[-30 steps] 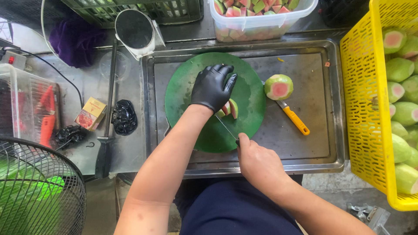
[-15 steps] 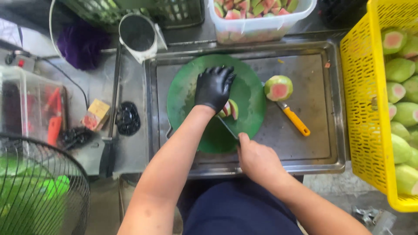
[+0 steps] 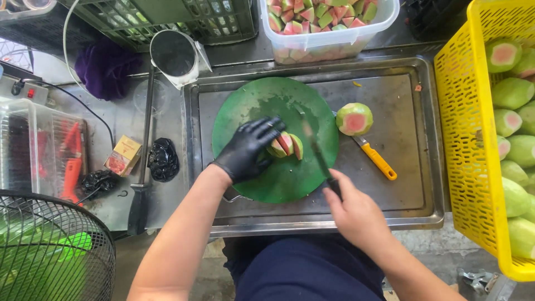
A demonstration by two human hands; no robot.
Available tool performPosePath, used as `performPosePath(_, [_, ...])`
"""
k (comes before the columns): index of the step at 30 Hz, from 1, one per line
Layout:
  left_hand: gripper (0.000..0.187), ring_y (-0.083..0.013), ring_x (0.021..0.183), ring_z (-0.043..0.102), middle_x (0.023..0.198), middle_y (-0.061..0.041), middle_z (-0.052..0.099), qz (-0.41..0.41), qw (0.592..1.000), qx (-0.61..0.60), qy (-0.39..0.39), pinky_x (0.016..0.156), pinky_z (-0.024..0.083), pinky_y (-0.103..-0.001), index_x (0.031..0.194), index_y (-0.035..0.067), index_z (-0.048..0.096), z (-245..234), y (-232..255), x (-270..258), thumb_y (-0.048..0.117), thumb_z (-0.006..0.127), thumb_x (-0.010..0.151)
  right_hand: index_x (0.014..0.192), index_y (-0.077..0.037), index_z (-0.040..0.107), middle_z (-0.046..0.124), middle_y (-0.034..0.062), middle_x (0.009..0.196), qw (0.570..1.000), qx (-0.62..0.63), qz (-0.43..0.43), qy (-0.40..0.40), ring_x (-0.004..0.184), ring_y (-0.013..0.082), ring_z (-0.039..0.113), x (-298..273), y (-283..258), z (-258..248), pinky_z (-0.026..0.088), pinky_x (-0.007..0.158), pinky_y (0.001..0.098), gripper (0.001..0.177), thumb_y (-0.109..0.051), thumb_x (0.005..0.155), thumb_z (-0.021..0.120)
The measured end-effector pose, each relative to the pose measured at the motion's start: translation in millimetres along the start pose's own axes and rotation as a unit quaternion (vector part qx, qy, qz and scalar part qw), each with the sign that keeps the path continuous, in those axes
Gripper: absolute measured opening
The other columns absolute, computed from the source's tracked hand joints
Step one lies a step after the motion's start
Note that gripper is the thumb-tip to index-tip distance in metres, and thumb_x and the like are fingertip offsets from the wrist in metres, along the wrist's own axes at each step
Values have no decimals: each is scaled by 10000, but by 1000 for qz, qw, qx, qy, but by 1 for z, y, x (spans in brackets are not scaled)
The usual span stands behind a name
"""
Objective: The person cuts guavas on a green cutting board using a knife. They slice the fruit into wedges and cubes, then transfer the pieces into a clear plastic container. The process is repeated with multiple guavas.
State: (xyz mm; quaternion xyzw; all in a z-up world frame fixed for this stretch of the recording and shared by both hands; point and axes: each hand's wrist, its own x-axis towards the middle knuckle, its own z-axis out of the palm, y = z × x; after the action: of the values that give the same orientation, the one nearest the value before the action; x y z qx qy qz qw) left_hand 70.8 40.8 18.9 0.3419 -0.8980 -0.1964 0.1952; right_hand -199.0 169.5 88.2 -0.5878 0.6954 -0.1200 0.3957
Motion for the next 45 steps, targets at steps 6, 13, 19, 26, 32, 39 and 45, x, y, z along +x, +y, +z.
performPosePath(6, [750, -356, 1265, 576, 1440, -128, 567, -47, 988, -68, -128, 1069, 484, -430, 1475, 155, 548, 6, 6, 22, 161, 811, 773, 1424, -92, 493, 733, 268, 1033, 1000, -10, 29, 0, 1008, 455, 691, -8, 23, -5, 535, 855, 508, 526, -285, 943, 581])
performPosePath(13, [722, -372, 1180, 594, 1407, -147, 602, 52, 989, 20, -137, 975, 503, -456, 1382, 227, 609, 16, 16, 39, 227, 842, 699, 1439, -106, 481, 736, 254, 1073, 997, 4, 67, -26, 1045, 439, 694, -14, 32, 5, 532, 894, 495, 540, -300, 943, 568])
performPosePath(19, [647, -341, 1074, 622, 1256, -101, 662, 8, 991, 47, -125, 921, 521, -471, 1358, 233, 640, 21, 20, 29, 403, 815, 759, 1455, -103, 460, 737, 261, 1065, 996, 20, 72, -44, 1058, 434, 694, -12, 29, 6, 529, 910, 485, 556, -310, 949, 563])
performPosePath(26, [749, -367, 1026, 622, 1170, -146, 647, -160, 982, 80, 60, 901, 506, -495, 1369, 147, 630, 39, 47, -7, 557, 809, 768, 1444, -88, 453, 717, 263, 1102, 998, -20, -5, -53, 1050, 453, 668, 4, 17, 14, 517, 871, 520, 538, -297, 960, 559])
performPosePath(32, [655, -364, 1153, 638, 1363, -135, 652, -59, 994, -51, 75, 992, 532, -451, 1424, 107, 608, 21, 24, -37, 212, 828, 817, 1404, -70, 455, 728, 247, 1040, 992, -45, -99, -71, 978, 443, 686, 18, 10, 15, 531, 799, 526, 488, -276, 976, 566])
performPosePath(39, [568, -369, 1115, 643, 1290, -170, 664, -97, 983, -63, 143, 968, 537, -447, 1343, 74, 645, 28, 42, -48, 156, 838, 816, 1410, -85, 458, 729, 239, 957, 987, -56, -98, -111, 911, 441, 687, 24, 11, 10, 527, 758, 525, 495, -269, 965, 575])
performPosePath(45, [413, -316, 1143, 670, 1288, -131, 679, -150, 959, -82, 227, 979, 561, -404, 1289, 129, 702, 39, 65, -53, 140, 815, 892, 1414, -72, 444, 732, 235, 944, 990, -45, -86, -101, 900, 439, 691, 19, 3, 20, 530, 756, 522, 501, -249, 964, 572])
